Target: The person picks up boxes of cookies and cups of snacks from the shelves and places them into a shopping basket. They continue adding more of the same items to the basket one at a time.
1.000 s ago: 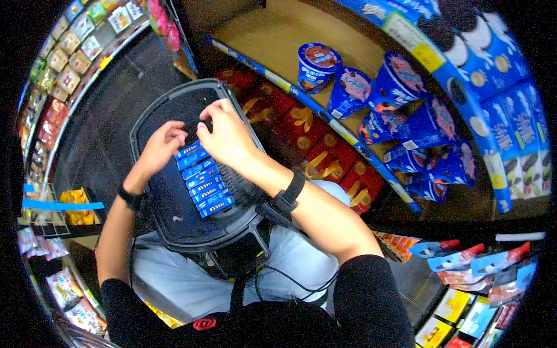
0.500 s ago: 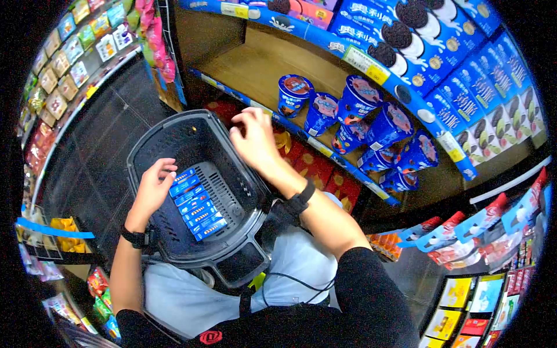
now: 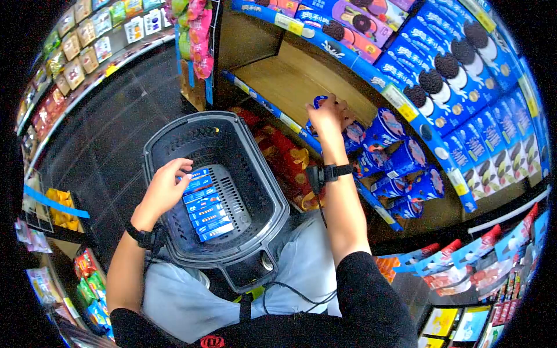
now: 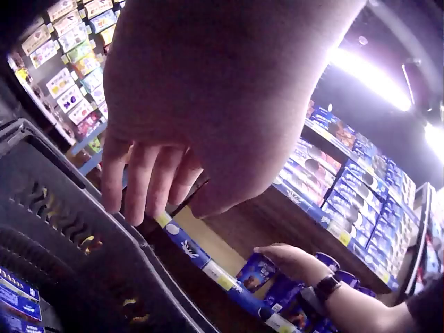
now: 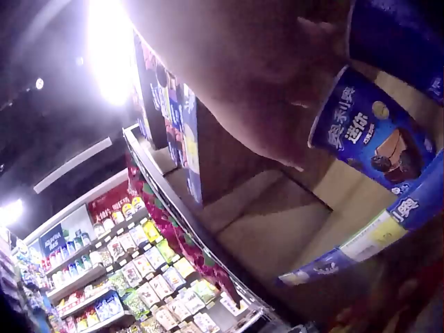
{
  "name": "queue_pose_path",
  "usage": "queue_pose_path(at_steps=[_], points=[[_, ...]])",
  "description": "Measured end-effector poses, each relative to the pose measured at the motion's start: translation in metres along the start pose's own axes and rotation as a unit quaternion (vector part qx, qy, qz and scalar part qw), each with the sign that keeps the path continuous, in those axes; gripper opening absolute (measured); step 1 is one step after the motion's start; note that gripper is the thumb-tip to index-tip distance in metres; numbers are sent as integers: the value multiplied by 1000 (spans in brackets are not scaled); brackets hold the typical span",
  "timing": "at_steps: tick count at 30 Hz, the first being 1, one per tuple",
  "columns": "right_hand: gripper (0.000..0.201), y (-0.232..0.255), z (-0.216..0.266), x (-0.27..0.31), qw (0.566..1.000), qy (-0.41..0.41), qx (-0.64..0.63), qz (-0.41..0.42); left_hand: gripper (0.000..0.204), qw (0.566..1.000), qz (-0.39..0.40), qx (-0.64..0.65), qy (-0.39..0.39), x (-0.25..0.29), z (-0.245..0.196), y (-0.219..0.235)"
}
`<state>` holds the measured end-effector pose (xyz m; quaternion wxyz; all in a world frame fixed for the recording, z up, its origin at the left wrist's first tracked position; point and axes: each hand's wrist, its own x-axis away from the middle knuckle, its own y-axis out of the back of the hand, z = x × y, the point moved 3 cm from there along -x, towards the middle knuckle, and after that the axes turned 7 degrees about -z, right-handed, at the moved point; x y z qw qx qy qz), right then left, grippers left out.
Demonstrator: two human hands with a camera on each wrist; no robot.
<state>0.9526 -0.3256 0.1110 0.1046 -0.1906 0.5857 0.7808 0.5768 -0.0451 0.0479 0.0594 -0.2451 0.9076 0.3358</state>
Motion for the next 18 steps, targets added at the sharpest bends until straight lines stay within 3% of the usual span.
queue_pose_path(at_steps=[4,11,15,17,18], points=[[89,-3,-6,4,999,-6,26,-24,34,1000,19,-14,2,2,7,-3],[83,9,6,8,997,-44,-8,65,35,999,46,-28,-1,3,11,-5],[75,6,1,11,986,70,-70,-137,36,999,38,-33,-16,1,8,-8],[71,20,13,19,961,127,-170,-176,36,999,42,-17,-22,1,9,-11],[69,32,24,27,941,155,-262,-150,37,998,35,-15,-50,1,14,-13]])
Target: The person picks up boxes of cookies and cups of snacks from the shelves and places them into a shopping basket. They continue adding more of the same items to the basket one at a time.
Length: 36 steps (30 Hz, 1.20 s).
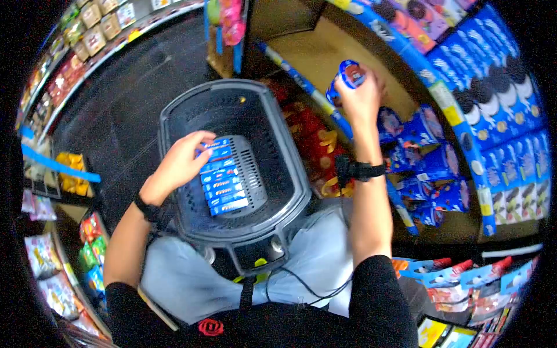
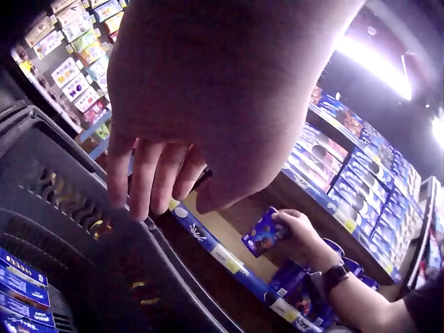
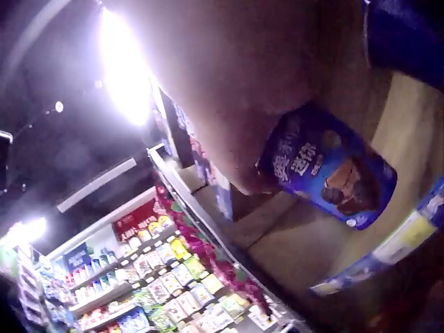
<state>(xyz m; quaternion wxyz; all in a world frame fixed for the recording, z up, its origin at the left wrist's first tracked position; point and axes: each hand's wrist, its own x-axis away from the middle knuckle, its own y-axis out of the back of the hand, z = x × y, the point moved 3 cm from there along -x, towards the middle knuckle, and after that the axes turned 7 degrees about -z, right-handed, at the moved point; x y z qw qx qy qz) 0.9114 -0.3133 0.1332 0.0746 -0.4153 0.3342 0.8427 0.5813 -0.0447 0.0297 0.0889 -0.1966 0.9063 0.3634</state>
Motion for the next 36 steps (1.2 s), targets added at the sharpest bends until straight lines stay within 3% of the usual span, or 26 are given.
queue_pose_path(at_steps=[4,5,6,7,9,10,11,14,15,16,18,21,23,27,28,29,31,33,36], points=[[68,-10,54,23,989,14,-110,96,46,1000,0,11,26,0,-4,-3],[70,-23,58,33,972,-9,-179,155,48,999,-7,21,35,-1,-7,-3],[71,-27,74,47,956,-15,-211,205,63,999,-1,26,41,-2,-7,-4],[72,-25,93,63,937,-21,-241,251,63,999,-1,24,44,-1,-10,-6],[74,-30,112,93,911,-13,-274,308,86,997,-26,63,31,-1,-17,-9],[74,-28,126,105,903,12,-285,322,106,997,2,63,36,-3,-18,-11],[75,-21,136,116,896,17,-284,342,112,995,3,98,34,-2,-20,-13],[77,-16,148,145,877,50,-288,381,118,992,16,123,33,0,-28,-16],[78,-18,147,153,876,79,-294,374,121,995,15,103,4,0,-29,-17],[79,-21,145,162,869,58,-308,383,124,996,14,82,-25,0,-29,-18],[79,-26,141,174,859,31,-324,396,124,994,30,101,-4,1,-26,-22],[82,-30,134,185,862,65,-302,402,120,990,49,130,31,3,-20,-30],[85,-33,132,188,851,57,-328,405,117,994,41,101,2,2,-18,-34],[86,-37,128,188,841,33,-342,419,108,991,21,132,15,1,-9,-45],[81,-34,127,185,845,78,-330,414,106,992,6,128,1,0,-4,-48],[77,-34,127,184,837,62,-339,424,104,992,-7,125,-13,-2,-1,-50],[72,-32,127,181,832,30,-333,443,75,990,21,138,14,-4,0,-48],[72,-36,121,185,841,32,-328,428,65,974,35,215,69,-3,11,-55],[81,-40,116,188,834,-36,-312,453,69,974,49,202,92,-4,13,-59]])
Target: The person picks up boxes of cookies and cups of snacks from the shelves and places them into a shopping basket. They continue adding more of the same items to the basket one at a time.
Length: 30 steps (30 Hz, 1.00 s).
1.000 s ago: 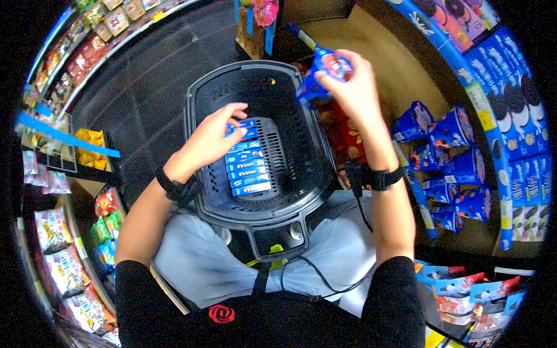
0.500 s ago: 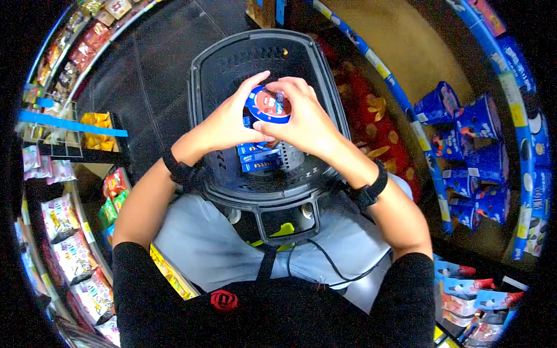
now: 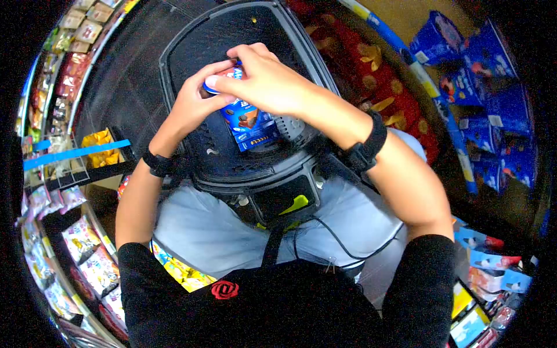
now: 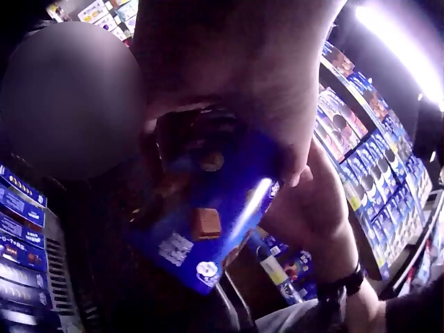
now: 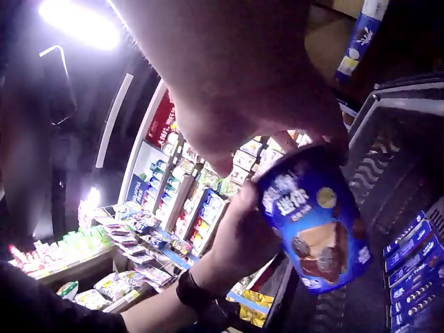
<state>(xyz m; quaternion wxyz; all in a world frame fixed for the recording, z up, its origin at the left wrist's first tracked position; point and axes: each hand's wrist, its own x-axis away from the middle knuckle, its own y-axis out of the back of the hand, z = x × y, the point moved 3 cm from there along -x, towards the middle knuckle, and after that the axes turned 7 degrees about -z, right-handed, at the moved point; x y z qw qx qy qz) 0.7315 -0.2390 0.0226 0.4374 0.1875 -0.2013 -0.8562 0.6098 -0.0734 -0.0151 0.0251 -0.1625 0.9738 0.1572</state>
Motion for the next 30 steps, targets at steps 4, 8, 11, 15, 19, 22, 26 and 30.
queue_pose_path(at_steps=[4,8,11,15,19,22,26,30], points=[[89,8,-5,-6,991,71,77,-77,78,994,-17,-103,26,-6,14,0],[80,18,-5,-10,988,49,90,-112,102,953,41,-297,44,-11,24,-7],[78,27,-4,-13,991,18,76,-112,112,923,98,-364,71,-12,35,-19],[77,33,-5,-12,991,23,59,-122,124,866,172,-453,126,-24,108,-23],[73,34,-9,-12,992,23,26,-123,122,815,239,-502,163,-34,135,-39],[71,38,-7,-8,994,5,28,-107,113,737,297,-579,182,-30,138,-58],[73,43,-6,-5,994,-3,39,-105,108,702,309,-605,214,-23,134,-66],[77,43,-8,-5,993,-5,48,-111,108,713,267,-600,246,-35,133,-48]])
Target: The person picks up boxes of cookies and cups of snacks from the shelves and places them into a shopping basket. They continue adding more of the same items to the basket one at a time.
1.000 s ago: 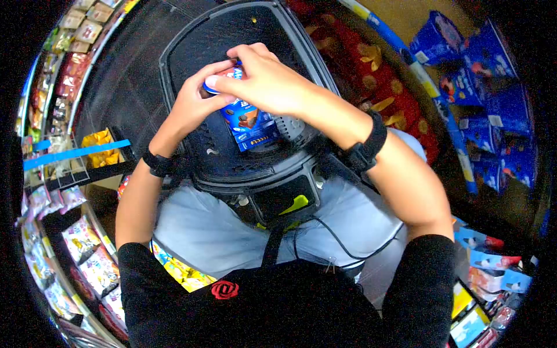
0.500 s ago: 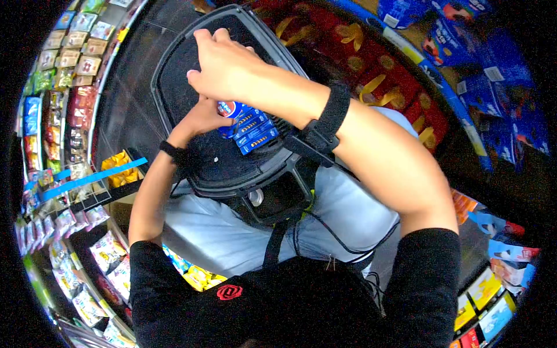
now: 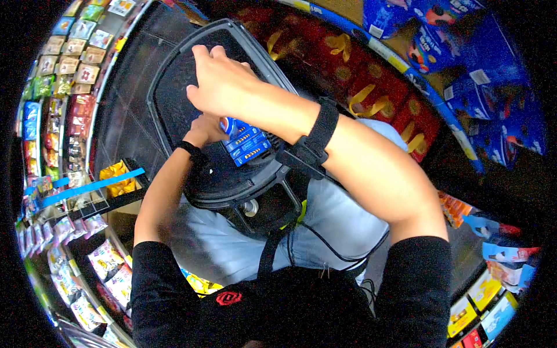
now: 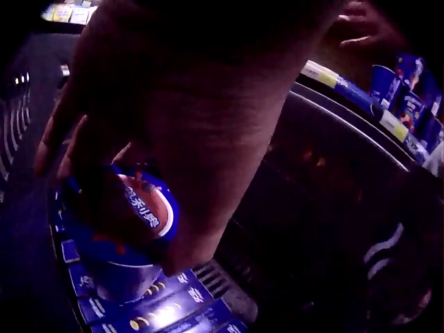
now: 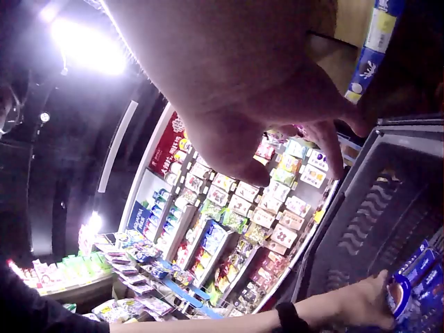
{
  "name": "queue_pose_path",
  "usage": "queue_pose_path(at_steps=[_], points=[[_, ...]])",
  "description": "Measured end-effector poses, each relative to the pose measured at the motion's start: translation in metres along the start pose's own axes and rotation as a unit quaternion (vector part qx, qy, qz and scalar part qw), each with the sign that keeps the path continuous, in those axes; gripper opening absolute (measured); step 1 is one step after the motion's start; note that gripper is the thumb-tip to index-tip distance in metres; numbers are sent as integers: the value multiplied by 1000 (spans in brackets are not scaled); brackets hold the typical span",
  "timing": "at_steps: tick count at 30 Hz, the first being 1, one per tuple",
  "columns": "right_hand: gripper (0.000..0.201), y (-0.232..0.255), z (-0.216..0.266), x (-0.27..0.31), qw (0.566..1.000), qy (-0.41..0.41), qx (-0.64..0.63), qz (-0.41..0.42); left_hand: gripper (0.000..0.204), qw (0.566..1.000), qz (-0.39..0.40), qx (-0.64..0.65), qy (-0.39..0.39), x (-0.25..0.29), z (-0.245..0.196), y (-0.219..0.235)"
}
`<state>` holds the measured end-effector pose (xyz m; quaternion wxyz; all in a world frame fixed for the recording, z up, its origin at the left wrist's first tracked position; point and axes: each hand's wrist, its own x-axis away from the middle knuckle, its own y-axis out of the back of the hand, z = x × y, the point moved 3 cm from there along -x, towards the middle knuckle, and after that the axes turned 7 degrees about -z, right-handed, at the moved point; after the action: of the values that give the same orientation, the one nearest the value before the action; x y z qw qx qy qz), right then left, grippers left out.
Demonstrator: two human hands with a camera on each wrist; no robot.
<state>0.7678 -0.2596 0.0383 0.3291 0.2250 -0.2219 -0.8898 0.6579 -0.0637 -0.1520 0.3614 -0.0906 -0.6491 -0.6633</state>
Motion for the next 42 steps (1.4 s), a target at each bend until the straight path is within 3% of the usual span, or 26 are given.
queue_pose_path(at_steps=[5,9,12,17,18,20,23,24,25,28,30,33,37,40,42], points=[[80,-7,-5,-3,1000,22,-11,-8,103,988,-129,43,71,-22,36,16],[81,-8,-6,-7,1000,15,-3,-4,102,981,-153,54,109,-29,44,11],[81,-9,-5,-8,1000,12,2,2,116,984,-95,89,124,-33,48,-1],[81,-10,0,-8,1000,-9,6,18,135,976,-127,132,115,-33,67,-8],[82,-10,1,-10,999,-20,11,32,137,977,-150,136,72,-61,86,-31],[84,-7,5,-10,999,-26,17,34,132,974,-154,156,54,-71,89,-23],[85,-3,10,-9,998,-36,39,33,108,936,-233,262,-10,-19,67,43],[84,-3,10,-9,998,-26,53,25,102,914,-174,367,10,25,45,81],[84,-4,10,-10,998,-23,62,20,94,913,-251,320,-37,9,62,65],[84,-4,11,-11,996,-13,86,1,77,864,-202,449,-102,72,42,99],[83,0,11,-10,990,24,127,-53,69,826,-189,512,-143,96,39,95],[81,11,13,-7,987,48,126,-85,66,806,-213,526,-168,122,40,89],[74,31,21,-5,976,75,148,-142,57,825,-272,464,-174,138,41,91],[69,62,32,-6,948,102,196,-229,51,835,-285,434,-182,145,40,93],[63,93,41,-5,929,52,249,-270,49,842,-276,426,-185,157,37,103]])
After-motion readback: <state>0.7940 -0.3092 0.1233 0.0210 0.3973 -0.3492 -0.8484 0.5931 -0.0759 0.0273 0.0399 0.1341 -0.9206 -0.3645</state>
